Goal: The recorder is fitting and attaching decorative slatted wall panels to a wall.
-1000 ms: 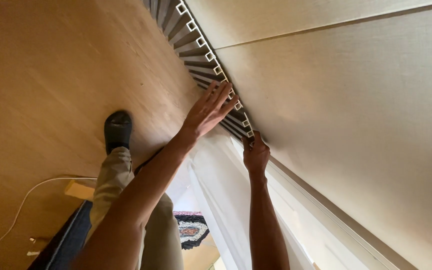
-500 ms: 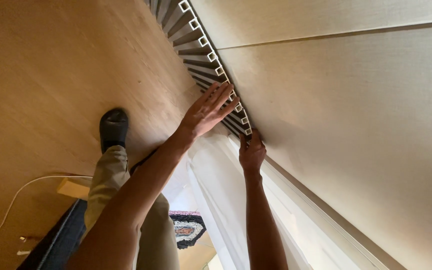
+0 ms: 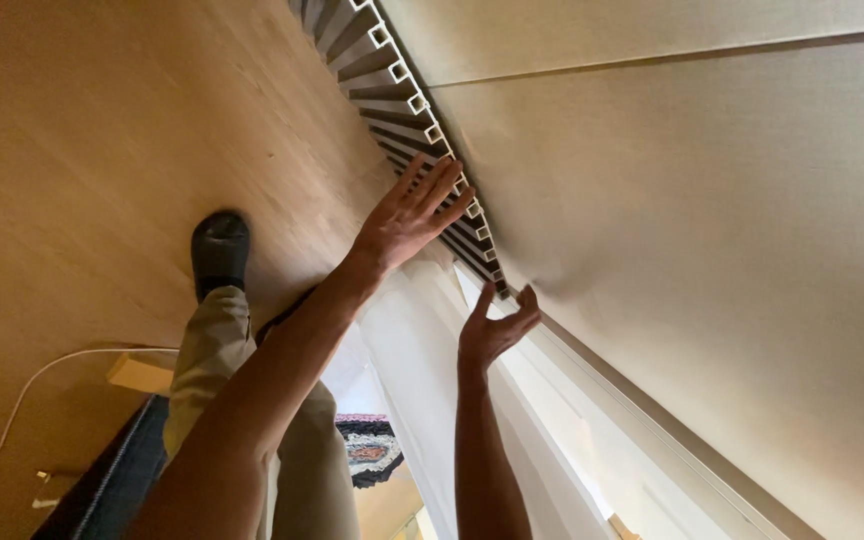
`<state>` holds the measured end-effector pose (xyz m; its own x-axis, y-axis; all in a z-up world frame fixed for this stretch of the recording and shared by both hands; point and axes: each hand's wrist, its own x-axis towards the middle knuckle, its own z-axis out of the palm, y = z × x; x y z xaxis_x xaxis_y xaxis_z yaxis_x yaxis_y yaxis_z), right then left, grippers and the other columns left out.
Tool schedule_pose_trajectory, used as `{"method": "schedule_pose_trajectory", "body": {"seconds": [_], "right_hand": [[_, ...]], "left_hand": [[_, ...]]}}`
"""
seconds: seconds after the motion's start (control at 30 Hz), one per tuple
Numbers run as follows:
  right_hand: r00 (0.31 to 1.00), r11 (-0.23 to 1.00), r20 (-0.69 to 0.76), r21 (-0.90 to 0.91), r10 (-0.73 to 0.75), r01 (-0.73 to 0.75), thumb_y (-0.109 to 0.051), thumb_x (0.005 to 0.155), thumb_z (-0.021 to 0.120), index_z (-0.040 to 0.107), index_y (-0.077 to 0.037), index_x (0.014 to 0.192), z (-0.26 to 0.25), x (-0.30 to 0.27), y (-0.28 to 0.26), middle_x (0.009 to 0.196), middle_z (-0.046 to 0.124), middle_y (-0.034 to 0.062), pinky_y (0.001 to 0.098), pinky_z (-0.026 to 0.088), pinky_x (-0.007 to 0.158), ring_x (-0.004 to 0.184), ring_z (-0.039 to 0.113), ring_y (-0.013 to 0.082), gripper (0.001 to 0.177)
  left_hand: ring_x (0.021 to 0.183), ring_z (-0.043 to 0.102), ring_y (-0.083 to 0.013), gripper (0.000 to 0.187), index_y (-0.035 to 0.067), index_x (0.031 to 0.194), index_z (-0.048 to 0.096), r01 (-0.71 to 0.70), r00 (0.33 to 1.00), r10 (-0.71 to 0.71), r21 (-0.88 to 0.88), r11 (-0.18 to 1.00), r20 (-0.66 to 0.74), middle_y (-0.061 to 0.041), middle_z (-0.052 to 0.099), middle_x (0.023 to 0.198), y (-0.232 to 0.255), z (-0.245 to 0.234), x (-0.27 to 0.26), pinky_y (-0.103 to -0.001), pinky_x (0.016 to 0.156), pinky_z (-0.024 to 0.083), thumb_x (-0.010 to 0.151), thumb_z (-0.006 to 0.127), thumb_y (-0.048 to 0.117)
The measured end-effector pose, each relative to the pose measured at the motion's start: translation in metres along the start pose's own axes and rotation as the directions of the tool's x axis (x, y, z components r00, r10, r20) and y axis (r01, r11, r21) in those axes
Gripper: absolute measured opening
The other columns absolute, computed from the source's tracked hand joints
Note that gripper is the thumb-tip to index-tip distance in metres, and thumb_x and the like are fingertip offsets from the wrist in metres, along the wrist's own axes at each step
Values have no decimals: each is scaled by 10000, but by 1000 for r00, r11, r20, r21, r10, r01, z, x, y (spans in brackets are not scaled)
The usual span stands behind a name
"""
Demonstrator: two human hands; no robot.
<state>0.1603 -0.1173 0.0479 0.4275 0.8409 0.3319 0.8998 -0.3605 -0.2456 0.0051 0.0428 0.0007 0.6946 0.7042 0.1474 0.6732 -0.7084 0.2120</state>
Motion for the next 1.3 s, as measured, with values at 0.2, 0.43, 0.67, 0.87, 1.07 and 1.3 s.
{"method": "schedule_pose_trajectory", "body": {"seconds": [0.2, 0.43, 0.67, 0.87, 1.07, 1.3], "right_hand": [[380, -44, 528, 625, 760, -780, -342, 1070, 608, 555, 157, 1166, 29, -42, 62, 1093, 648, 222, 431, 595, 950, 994, 642, 299, 510], [464, -10, 531, 665, 709, -746, -314, 1013, 529, 615, 85, 1203, 16, -5, 33, 1161, 694, 214, 395, 591, 954, 1058, 689, 286, 451], [542, 40, 499, 710, 676, -703, -254, 1093, 558, 619, 91, 1160, 33, -5, 57, 1086, 674, 199, 390, 569, 876, 954, 643, 257, 357], [493, 21, 520, 673, 697, -739, -278, 1059, 526, 626, 52, 1162, 22, 6, 38, 1103, 701, 163, 375, 594, 899, 981, 685, 234, 360], [501, 27, 583, 634, 639, -773, -286, 1061, 519, 619, 50, 1198, 15, 2, 59, 1133, 698, 166, 382, 589, 952, 1034, 689, 244, 376], [418, -138, 670, 612, 613, -779, -241, 1045, 554, 606, 43, 1264, 3, 9, 46, 1178, 671, 161, 401, 556, 1010, 1120, 647, 270, 362]], "left_hand": [[1485, 369, -281, 712, 241, 1574, 387, 3, 999, -9, 155, 988, 41, -151, 366, 1615, 1, -15, 2, -540, 1248, 217, 927, 683, 262], [1472, 402, -323, 598, 196, 1562, 464, -44, 993, 43, -6, 999, -114, -186, 409, 1599, 22, 6, 1, -549, 1265, 228, 1004, 640, 321], [1480, 389, -372, 638, 153, 1546, 453, -48, 996, 47, -8, 999, -77, -211, 398, 1595, 29, 9, 4, -541, 1263, 245, 976, 679, 331], [1502, 311, -398, 728, 138, 1577, 405, -65, 998, 64, -12, 998, -21, -242, 314, 1626, 30, 17, 3, -569, 1245, 226, 928, 709, 264], [1519, 293, -410, 743, 139, 1598, 390, -47, 998, 48, 28, 999, -44, -253, 278, 1645, 34, 18, -1, -565, 1256, 212, 935, 708, 246], [1515, 344, -306, 625, 150, 1556, 462, -7, 999, 6, -14, 1000, -38, -182, 371, 1631, 35, -1, -8, -525, 1265, 222, 967, 647, 251]]}}
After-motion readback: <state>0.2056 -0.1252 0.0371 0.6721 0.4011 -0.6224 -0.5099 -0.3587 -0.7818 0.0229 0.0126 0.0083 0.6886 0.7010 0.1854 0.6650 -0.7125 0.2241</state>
